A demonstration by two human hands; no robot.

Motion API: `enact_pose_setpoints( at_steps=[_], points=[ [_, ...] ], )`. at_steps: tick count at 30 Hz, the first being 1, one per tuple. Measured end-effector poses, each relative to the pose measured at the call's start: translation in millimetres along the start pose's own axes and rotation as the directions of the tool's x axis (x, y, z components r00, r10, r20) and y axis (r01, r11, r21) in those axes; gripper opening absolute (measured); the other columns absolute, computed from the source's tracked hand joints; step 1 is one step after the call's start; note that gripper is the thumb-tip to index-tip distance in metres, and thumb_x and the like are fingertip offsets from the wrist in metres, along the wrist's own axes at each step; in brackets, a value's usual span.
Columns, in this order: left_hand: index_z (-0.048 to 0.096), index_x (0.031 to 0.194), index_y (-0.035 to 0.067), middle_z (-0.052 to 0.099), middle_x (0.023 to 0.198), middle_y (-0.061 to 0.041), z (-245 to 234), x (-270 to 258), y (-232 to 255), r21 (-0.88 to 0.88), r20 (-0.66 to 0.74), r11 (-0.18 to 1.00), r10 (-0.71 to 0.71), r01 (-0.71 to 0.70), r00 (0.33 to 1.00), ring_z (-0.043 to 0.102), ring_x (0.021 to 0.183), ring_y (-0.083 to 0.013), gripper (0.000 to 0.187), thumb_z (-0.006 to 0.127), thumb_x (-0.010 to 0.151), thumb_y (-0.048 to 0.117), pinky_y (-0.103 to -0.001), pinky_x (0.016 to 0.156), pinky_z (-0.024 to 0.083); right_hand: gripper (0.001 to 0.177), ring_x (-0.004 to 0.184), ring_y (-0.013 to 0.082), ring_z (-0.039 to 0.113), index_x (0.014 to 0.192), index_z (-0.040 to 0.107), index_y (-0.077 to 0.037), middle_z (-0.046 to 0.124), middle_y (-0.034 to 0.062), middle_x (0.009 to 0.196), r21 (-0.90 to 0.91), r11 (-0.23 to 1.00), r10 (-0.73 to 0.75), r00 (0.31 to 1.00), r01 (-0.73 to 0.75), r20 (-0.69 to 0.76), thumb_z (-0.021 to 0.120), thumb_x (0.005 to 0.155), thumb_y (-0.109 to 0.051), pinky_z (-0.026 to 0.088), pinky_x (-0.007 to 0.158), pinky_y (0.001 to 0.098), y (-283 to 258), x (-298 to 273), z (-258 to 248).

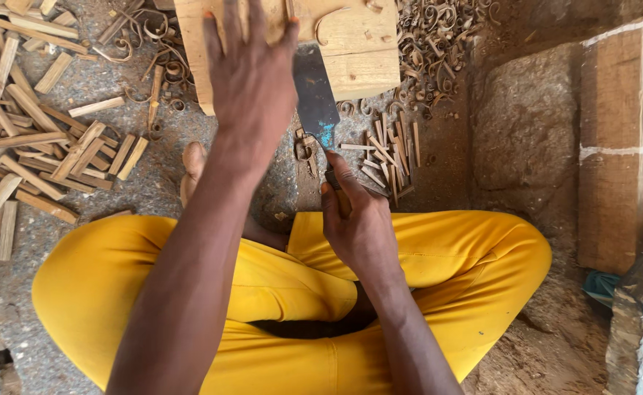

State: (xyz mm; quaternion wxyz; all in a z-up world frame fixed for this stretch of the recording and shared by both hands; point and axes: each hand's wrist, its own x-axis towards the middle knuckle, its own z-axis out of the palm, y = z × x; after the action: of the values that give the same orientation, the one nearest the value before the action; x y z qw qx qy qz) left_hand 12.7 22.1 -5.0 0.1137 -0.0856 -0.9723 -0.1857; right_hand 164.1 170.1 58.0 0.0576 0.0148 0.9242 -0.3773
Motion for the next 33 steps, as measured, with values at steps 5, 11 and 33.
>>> enact_pose_setpoints(
  at_steps=[5,11,33],
  points=[
    [0.062,0.139,-0.008,0.054,0.151,-0.029,-7,-33,44,0.084,0.546,0.979,0.109,-0.184,0.831,0.049,0.145,-0.0399,0.032,0.049,0.114,0.007,-0.055,0.132,0.026,0.045,0.045,0.0149,0.052,0.140,0.062,0.000,0.063,0.0183,0.064,-0.006,1.000,-0.030,0.998,0.030,-0.046,0.064,0.096,-0.001,0.046,0.048,0.0365,2,3,5],
    [0.054,0.141,-0.012,0.045,0.153,-0.033,16,-25,38,-0.080,0.218,0.996,0.066,-0.049,0.974,0.049,0.139,-0.0436,0.042,0.050,0.102,0.004,-0.049,0.122,0.032,0.023,0.043,0.0129,0.051,0.120,0.068,0.004,0.057,0.0140,0.055,-0.001,1.000,-0.027,1.000,0.027,-0.004,0.063,0.098,-0.001,0.043,0.044,0.0346,7,26,19],
    [0.073,0.121,0.004,0.070,0.130,-0.020,-12,18,-29,0.025,0.115,0.995,-0.095,0.093,0.989,0.062,0.127,-0.0380,0.035,0.068,0.088,-0.005,-0.056,0.118,0.032,0.043,0.044,0.0041,0.058,0.149,0.053,-0.005,0.073,0.0070,0.086,0.078,0.997,0.041,0.986,-0.029,-0.164,0.057,0.107,-0.016,0.047,0.038,0.0275,35,42,-7]
  ],
)
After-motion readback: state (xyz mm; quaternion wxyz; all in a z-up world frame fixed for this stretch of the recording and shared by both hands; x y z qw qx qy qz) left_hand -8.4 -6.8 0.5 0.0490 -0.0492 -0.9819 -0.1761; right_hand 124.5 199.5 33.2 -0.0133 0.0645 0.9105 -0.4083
